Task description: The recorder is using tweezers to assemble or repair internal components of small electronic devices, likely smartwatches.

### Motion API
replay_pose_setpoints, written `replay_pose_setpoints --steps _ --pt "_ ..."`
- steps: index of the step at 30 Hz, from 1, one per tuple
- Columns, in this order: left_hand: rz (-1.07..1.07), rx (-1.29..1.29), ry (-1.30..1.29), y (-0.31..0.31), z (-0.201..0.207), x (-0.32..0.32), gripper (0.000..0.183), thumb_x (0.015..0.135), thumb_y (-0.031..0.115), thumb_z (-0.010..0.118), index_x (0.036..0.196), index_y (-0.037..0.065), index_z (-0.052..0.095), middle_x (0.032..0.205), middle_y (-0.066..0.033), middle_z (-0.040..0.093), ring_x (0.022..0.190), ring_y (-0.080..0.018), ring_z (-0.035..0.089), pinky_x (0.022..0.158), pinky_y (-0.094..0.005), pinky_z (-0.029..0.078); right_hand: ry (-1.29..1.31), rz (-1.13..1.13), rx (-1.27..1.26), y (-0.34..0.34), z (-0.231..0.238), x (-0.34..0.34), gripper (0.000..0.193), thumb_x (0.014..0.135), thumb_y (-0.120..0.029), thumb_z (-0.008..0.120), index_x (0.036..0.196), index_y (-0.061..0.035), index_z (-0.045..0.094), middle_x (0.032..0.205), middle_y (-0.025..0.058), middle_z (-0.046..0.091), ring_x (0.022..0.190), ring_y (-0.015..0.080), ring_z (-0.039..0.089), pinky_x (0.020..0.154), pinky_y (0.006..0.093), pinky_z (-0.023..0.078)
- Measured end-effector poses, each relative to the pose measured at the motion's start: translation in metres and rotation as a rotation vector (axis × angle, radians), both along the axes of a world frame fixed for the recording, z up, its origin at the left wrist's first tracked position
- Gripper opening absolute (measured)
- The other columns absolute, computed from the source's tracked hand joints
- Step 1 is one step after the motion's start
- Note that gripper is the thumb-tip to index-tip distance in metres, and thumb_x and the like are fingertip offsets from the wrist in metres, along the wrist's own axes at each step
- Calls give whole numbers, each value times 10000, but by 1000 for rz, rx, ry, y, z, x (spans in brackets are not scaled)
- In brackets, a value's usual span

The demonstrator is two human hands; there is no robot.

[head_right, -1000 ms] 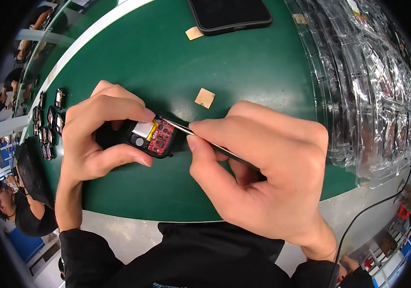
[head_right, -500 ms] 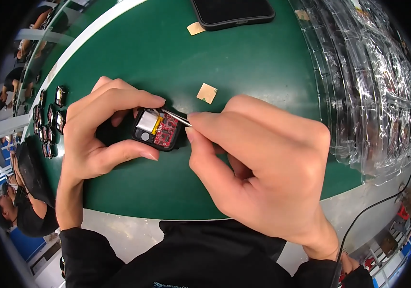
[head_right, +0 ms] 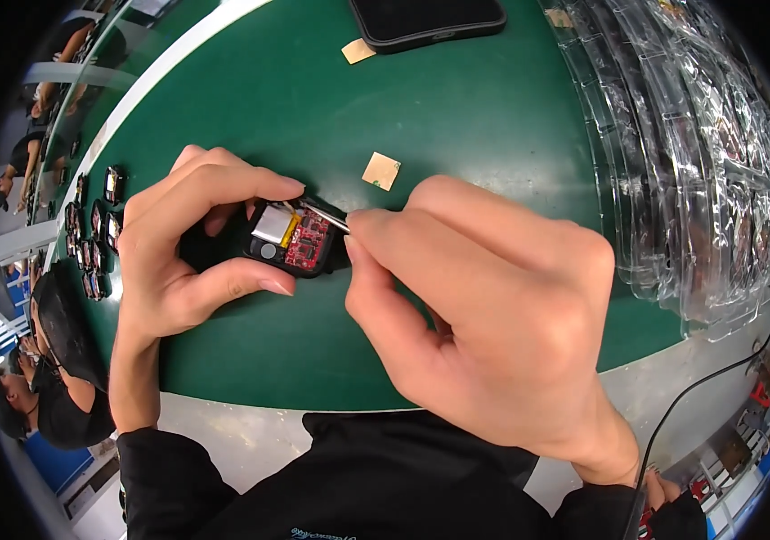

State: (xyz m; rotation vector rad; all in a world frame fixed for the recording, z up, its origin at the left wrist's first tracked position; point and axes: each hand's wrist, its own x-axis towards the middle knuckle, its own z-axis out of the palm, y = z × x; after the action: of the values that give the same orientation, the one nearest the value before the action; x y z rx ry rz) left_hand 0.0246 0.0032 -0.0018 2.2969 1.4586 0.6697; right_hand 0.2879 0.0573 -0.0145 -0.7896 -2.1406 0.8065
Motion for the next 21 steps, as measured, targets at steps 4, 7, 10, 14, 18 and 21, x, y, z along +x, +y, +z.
replay_pose_setpoints --steps 4,7,10,14,18,21 --pt "5 -10 1 -1 0 0 689 677 466 994 1166 17 808 1000 -52 792 725 -160 525 714 -305 397 22 5 10 1 -2 0 208 817 107 841 1007 24 843 682 29 652 515 60 527 475 235 337" --pt "3 -6 -12 -1 -1 -1 691 678 467 994 1168 17 807 999 -52 792 724 -159 525 711 -304 396 15 17 -9 2 -1 -1 201 814 103 842 1000 24 843 681 27 655 511 61 521 475 237 336" --pt "1 -5 -9 -1 0 0 691 678 465 995 1172 19 807 997 -50 792 722 -157 523 706 -302 394 11 15 -25 2 2 0 189 815 97 841 990 25 843 684 27 662 510 62 519 478 238 335" --pt "-18 1 2 0 -1 -1 693 670 458 1002 1177 28 806 993 -42 793 710 -152 516 699 -300 392 32 53 -106 4 1 2 171 824 79 834 986 24 844 685 30 671 518 66 524 487 233 331" --pt "-53 33 1 2 -2 -2 698 656 452 1006 1176 32 805 991 -35 793 702 -147 511 698 -298 393 22 70 -220 6 4 3 158 845 61 821 998 31 846 684 37 676 539 66 540 505 232 345" --pt "-62 39 -23 1 -3 -3 701 644 445 1008 1175 34 806 989 -35 791 696 -148 508 706 -299 399 27 63 -291 7 9 5 161 851 50 822 1009 34 849 697 38 683 559 56 545 518 231 353"
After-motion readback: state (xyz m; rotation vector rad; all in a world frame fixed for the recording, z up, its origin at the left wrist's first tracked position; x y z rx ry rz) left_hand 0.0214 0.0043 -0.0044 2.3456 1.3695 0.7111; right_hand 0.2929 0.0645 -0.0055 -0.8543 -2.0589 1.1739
